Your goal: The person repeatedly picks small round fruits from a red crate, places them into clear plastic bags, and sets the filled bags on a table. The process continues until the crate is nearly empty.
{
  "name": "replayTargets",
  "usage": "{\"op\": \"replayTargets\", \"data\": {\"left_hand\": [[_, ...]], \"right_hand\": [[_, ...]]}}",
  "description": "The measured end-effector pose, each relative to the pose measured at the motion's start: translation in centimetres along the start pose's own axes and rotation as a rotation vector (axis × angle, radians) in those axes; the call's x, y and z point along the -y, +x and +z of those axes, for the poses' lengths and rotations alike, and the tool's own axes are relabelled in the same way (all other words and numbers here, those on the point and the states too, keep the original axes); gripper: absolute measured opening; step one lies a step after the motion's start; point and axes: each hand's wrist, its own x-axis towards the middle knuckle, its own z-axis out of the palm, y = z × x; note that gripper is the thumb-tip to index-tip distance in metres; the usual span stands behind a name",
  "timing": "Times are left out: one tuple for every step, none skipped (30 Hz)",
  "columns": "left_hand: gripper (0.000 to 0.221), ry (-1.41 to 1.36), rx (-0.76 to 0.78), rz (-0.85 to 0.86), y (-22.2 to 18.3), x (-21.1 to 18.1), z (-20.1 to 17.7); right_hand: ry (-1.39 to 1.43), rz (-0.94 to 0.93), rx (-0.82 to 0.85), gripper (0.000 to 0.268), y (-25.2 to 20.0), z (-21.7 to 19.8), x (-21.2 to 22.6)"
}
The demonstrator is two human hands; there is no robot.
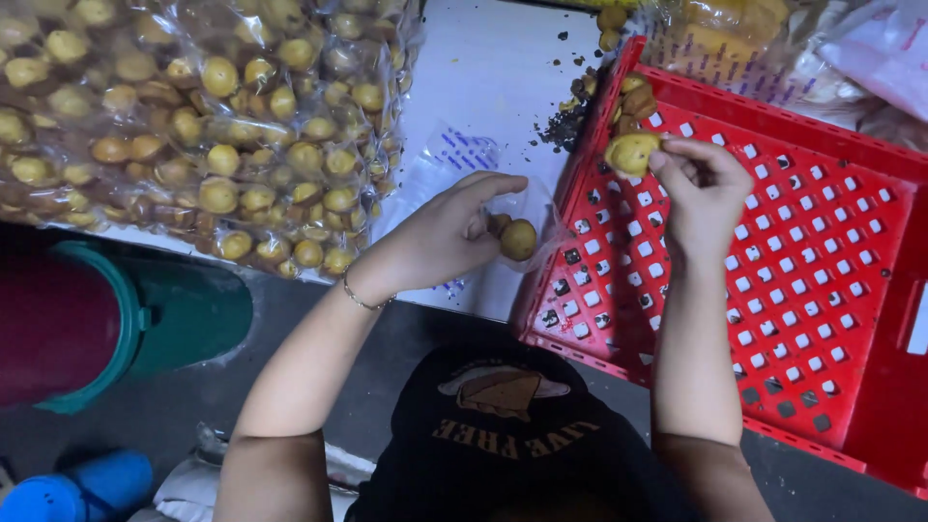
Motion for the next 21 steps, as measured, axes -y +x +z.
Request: {"op": "replayTargets", "data": {"left_hand": [[0.064,-0.009,0.016,0.000,0.1,0.7,-0.1],[0.065,-0.017,0.033,0.000,0.3,1.4,-0.3],[0.065,-0.023,0.042,0.005,0.5,2.0,-0.3],[0.065,-0.043,0.047,0.012,0.6,2.6,-0.3],[0.064,-0.061,0.048,0.024,0.8,3.2,-0.4],[0.064,-0.065,0.053,0.032,0.8,2.9,-0.8],[0.063,-0.033,0.062,0.048,0.6,2.8,-1.2],[0.062,-0.001,0.070,0.064,0.4,2.6,-1.7],[0.062,-0.004,0.061,0.063,0.3,3.1,-2.0],[0.052,-0.002,0.012,0.049,0.2,3.6,-2.3],[0.044,0.001,-0.047,0.032,0.0,4.1,-2.7],[0.044,0.000,-0.066,0.027,0.2,4.8,-2.5],[0.029,0.086,-0.112,0.074,0.1,5.7,-2.6],[0.023,0.174,-0.156,0.118,-0.1,6.5,-2.8],[0.023,0.181,-0.194,0.098,-0.1,7.6,-2.1],[0.020,0.079,-0.252,0.145,0.0,8.8,-1.4],[0.028,-0.023,-0.301,0.200,0.4,9.9,-0.6],[0.028,-0.017,-0.333,0.188,-0.8,9.6,-0.5],[0.017,0.094,-0.268,0.124,-1.6,9.2,-0.3],[0.013,0.203,-0.201,0.056,-2.2,8.8,0.0],[0.013,0.201,-0.213,0.051,-2.7,8.2,-1.7]], "right_hand": [[-0.022,-0.034,0.078,0.021,-1.5,1.1,4.2],[-0.045,-0.068,0.156,0.018,-3.0,2.2,8.5],[-0.055,-0.066,0.148,0.018,-4.3,4.1,9.4],[-0.100,-0.069,0.305,0.022,-5.6,6.0,10.4],[-0.145,-0.075,0.463,0.026,-6.6,8.0,11.3],[-0.155,-0.077,0.458,0.026,-7.2,9.0,9.2],[-0.486,-0.178,0.578,0.020,-7.9,10.2,7.1],[-0.821,-0.278,0.691,0.014,-8.5,11.4,5.0],[-0.821,-0.284,0.699,0.014,-8.0,10.6,6.3],[-0.896,-0.411,0.715,0.016,-7.5,9.9,7.6],[-0.963,-0.547,0.735,0.020,-6.9,9.4,8.8],[-0.956,-0.561,0.748,0.020,-6.9,9.3,10.3],[-0.976,-0.578,0.775,0.028,-6.6,9.7,11.7],[-0.997,-0.596,0.802,0.036,-6.4,10.0,13.1],[-0.973,-0.627,0.828,0.036,-6.2,10.3,13.0],[-1.000,-0.641,0.850,0.021,-6.0,10.6,12.8],[-1.034,-0.650,0.867,0.011,-5.8,10.6,12.5],[-1.015,-0.676,0.888,0.011,-6.0,11.2,13.4],[-0.841,-0.541,0.888,0.009,-6.1,11.6,14.3],[-0.667,-0.404,0.885,0.010,-6.2,11.9,15.2],[-0.663,-0.412,0.896,0.010,-6.2,11.9,15.5]]}}
